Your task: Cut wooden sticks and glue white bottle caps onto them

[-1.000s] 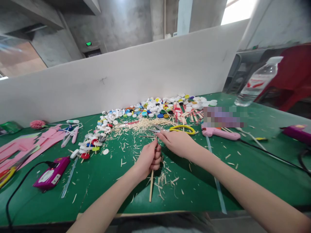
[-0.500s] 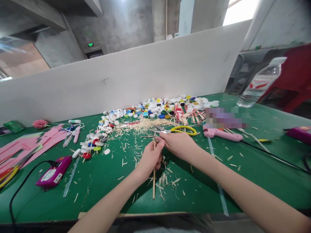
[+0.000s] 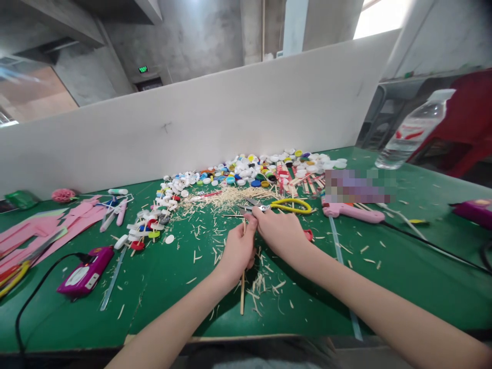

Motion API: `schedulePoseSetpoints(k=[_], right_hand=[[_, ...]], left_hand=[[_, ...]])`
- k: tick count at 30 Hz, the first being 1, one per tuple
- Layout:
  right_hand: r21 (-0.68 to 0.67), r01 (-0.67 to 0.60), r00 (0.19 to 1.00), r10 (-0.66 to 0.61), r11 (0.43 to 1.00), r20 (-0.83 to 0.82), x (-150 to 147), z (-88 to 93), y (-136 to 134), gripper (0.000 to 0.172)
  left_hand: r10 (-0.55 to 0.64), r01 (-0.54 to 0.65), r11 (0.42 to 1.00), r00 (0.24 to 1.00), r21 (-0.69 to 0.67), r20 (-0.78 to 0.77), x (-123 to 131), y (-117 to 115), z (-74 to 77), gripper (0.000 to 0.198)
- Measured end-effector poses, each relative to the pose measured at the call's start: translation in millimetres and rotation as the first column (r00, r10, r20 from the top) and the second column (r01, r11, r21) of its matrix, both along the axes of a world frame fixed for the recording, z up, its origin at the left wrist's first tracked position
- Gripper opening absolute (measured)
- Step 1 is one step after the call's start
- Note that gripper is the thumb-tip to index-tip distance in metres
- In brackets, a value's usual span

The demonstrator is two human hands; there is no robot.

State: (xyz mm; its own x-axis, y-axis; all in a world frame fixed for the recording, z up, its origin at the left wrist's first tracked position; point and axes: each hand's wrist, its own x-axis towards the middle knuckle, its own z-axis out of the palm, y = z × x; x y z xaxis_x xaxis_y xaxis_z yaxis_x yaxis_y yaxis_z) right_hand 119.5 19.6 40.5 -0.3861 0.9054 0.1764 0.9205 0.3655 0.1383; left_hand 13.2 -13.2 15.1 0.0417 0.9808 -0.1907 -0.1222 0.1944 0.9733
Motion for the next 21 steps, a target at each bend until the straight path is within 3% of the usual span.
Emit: schedulePoseSetpoints(k=[6,12,15,18,21], right_hand=[[0.078,0.08,0.997,-0.078,0.994,-0.027,-6,-2.4,-3,0.038],[0.146,0.171,0.985,-0.165,0.974,-0.052,10,-1.1,14,0.048],[0.057,0.024,0.997,-0.019,0.998,-0.081,17,0.6,19,0.048],[-0.005,-0.185,0.975,0.183,0.983,-0.13,20,-0.3,21,0.045],[-0.004,-0.257,0.952,0.253,0.966,-0.17,20,-2.3,21,0.045]], left_hand=[[0.019,-0.019,1.0,1.0,0.003,0.007,1,0,0.0,0.05],[0.043,-0.034,0.994,0.995,-0.1,0.088,1,-3,5.1,0.045],[-0.014,0.027,0.996,0.99,-0.089,0.139,1,-4,7.2,0.049],[-0.061,0.075,0.995,0.977,-0.064,0.202,-1,-4,7.6,0.051],[-0.069,0.083,0.995,0.965,-0.047,0.253,-4,-3,8.0,0.05]])
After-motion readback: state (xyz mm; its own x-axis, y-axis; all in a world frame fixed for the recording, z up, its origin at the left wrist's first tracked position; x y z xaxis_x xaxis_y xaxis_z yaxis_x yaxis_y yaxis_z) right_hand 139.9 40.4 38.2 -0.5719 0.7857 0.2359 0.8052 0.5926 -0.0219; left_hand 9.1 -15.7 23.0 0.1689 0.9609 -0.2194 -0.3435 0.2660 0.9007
